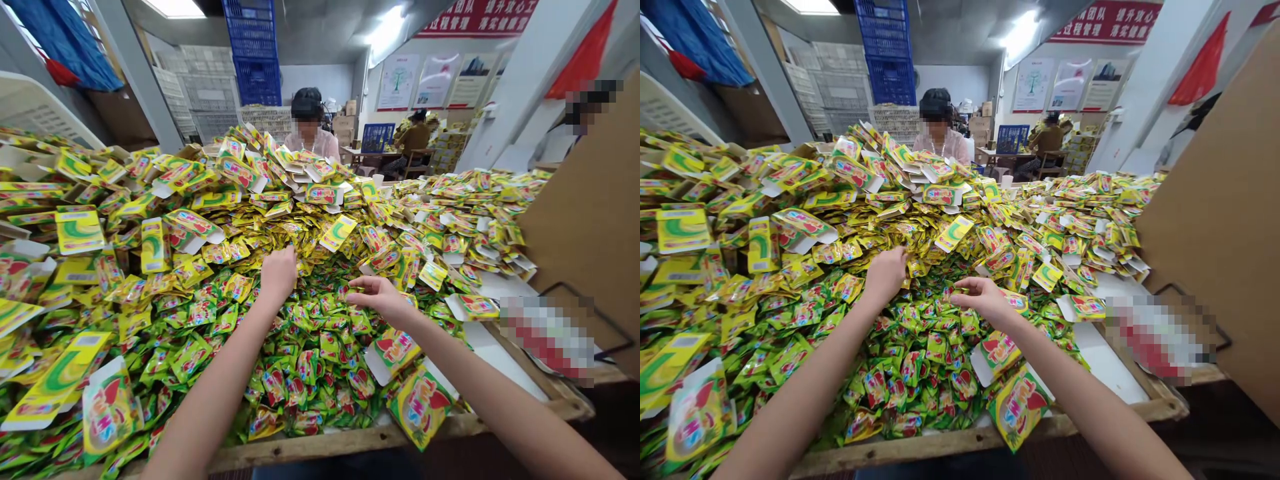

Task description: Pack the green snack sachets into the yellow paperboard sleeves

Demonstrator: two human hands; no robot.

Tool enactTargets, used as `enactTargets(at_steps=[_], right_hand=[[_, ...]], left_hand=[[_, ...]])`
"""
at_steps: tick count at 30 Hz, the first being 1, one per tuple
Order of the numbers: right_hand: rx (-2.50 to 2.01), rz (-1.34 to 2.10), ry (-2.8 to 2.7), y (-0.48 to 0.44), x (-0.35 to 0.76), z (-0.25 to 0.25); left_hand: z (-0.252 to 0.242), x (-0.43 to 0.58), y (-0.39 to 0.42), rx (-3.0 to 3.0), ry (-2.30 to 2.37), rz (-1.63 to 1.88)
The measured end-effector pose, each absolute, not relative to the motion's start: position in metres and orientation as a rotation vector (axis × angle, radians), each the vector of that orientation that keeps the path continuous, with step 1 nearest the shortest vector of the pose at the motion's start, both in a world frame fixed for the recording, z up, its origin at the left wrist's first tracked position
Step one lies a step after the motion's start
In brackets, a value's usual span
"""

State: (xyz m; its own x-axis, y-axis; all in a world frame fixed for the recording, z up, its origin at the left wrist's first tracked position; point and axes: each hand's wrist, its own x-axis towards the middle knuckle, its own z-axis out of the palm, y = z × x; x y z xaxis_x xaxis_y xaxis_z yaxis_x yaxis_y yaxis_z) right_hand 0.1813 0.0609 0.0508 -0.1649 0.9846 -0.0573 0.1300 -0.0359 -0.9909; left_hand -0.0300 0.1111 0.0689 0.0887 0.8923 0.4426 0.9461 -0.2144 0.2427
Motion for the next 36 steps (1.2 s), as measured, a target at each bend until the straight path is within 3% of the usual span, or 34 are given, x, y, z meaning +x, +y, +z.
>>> enactTargets(at_steps=[5, 16, 21, 26, 28, 31, 36], right_hand=[[-0.995, 1.496, -0.971, 0.03, 0.177, 0.064], [-0.972, 1.342, -1.115, -0.011, 0.166, 0.061], [-0.893, 1.291, -1.343, -0.022, 0.159, 0.058], [-0.784, 0.554, -1.66, -0.032, 0.157, 0.054], [-0.668, 0.421, -1.739, -0.035, 0.159, 0.055], [-0.605, 0.535, -1.769, -0.039, 0.166, 0.057], [-0.64, 0.646, -1.87, -0.052, 0.179, 0.051]], left_hand=[[0.076, -0.019, 0.053, -2.383, -1.566, -1.44], [0.049, 0.001, -0.016, -2.929, -1.522, -1.713], [0.042, -0.005, -0.017, -2.783, -1.396, -1.704], [0.031, -0.017, -0.023, -2.364, -1.07, -1.578], [0.028, -0.02, -0.027, -2.267, -0.901, -1.566], [0.033, -0.026, -0.032, -2.257, -0.683, -1.526], [0.059, -0.04, -0.041, -2.381, -0.529, -1.137]])
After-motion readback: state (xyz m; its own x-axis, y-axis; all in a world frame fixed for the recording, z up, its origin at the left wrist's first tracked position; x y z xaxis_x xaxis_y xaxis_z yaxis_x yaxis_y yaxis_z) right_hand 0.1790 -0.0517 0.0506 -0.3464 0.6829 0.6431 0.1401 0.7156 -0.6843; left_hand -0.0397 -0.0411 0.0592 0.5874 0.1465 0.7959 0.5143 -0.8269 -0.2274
